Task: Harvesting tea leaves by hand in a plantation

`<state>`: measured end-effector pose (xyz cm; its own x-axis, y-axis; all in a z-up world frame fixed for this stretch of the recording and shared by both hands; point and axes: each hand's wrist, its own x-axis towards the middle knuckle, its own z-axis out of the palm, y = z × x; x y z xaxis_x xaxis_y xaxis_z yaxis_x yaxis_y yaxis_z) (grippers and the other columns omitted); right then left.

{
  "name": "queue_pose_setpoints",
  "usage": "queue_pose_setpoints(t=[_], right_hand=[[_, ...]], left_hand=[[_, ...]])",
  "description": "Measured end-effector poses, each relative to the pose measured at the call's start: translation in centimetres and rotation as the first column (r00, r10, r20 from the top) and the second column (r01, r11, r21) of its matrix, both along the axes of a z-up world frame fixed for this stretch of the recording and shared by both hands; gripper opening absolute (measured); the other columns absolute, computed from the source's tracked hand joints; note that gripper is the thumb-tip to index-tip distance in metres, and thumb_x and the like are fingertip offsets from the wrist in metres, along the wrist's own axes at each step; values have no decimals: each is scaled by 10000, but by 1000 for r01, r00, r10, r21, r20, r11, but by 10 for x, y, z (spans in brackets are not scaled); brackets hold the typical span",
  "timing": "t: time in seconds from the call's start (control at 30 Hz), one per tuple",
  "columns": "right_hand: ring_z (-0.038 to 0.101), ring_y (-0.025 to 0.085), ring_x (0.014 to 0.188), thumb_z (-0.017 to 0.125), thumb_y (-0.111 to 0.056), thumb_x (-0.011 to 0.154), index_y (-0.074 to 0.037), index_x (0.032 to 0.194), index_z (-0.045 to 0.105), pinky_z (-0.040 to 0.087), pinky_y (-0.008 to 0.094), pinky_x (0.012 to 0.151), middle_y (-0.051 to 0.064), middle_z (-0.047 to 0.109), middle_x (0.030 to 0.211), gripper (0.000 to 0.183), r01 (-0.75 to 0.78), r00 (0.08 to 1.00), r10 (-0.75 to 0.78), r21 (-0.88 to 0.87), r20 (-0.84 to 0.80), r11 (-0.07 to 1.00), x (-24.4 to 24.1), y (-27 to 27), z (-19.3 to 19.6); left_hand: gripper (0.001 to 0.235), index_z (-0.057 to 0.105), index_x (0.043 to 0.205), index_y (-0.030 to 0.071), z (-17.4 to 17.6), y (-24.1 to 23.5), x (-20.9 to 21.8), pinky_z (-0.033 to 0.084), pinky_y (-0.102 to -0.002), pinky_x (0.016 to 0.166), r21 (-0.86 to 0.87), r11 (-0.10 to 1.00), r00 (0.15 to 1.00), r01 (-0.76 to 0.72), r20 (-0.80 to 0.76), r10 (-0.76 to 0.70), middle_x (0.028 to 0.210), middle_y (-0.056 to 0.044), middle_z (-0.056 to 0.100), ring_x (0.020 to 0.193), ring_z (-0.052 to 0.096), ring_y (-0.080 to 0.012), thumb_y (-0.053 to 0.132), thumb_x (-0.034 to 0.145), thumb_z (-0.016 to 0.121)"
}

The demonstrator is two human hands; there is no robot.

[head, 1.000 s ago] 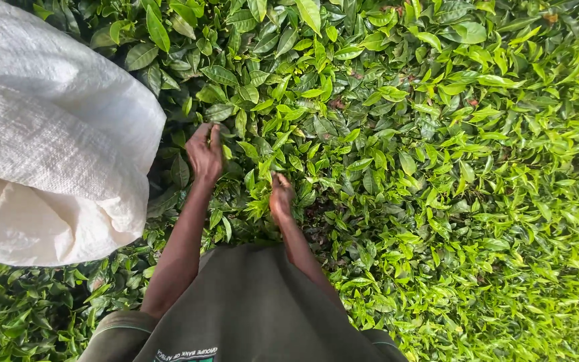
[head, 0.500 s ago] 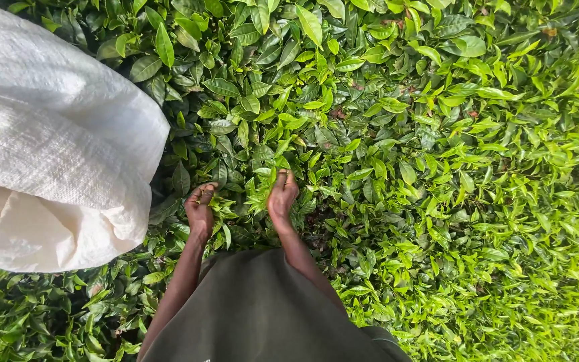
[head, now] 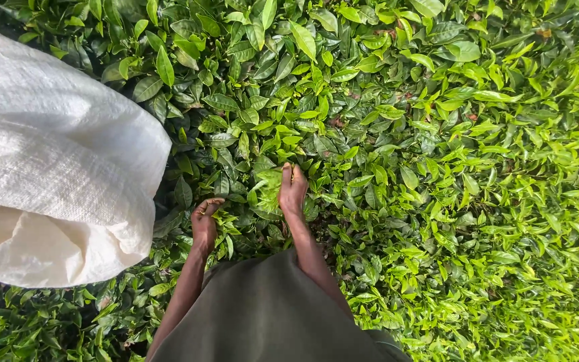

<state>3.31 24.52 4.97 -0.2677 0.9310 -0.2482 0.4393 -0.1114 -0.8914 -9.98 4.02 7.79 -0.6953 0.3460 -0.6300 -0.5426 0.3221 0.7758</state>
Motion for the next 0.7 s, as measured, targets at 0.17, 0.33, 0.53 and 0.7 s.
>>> queue_pose_setpoints(t=[0.17, 0.33, 0.53, 0.7], right_hand=[[515, 481, 1523, 743, -496, 1094, -42, 1508, 601, 388, 625, 1281, 300, 642, 1515, 631, -232, 967, 249, -207, 59, 950, -30, 47, -32], [641, 202, 745, 645, -355, 1165, -107, 995, 712, 598, 395, 766, 32, 624, 789, 309, -100, 981, 26, -390, -190, 915, -15, 45, -122], [142, 533, 1679, 227, -844, 1107, -71, 1782, 209, 81, 767, 1327, 347, 108, 1827, 1026, 44, 997, -76, -643, -23, 765, -48, 66, 14], [522, 463, 1488, 690, -676, 1061, -13, 1720, 321, 464, 617, 1202, 348, 461, 1651, 1005, 33, 975, -202, -840, -92, 541, -61, 79, -46]], left_hand=[[191, 853, 1053, 131, 1, 6, 1, 467, -271, 902, -4, 1000, 1000, 16, -11, -16, 950, -6, 723, 883, 589, -95, 108, 1026, 666], [170, 865, 1037, 143, 13, 4, -1, 475, -286, 888, -25, 999, 999, 48, 2, -48, 939, -28, 754, 875, 615, -121, 137, 1013, 696], [198, 859, 1070, 125, 14, -26, 0, 455, -340, 995, -79, 997, 998, 20, 66, -15, 1042, -50, 771, 1014, 629, -174, 150, 1036, 665], [190, 856, 1040, 91, 13, -32, 4, 439, -353, 1048, -108, 993, 999, 46, 32, -42, 1074, -74, 778, 1089, 629, -193, 124, 1019, 670]])
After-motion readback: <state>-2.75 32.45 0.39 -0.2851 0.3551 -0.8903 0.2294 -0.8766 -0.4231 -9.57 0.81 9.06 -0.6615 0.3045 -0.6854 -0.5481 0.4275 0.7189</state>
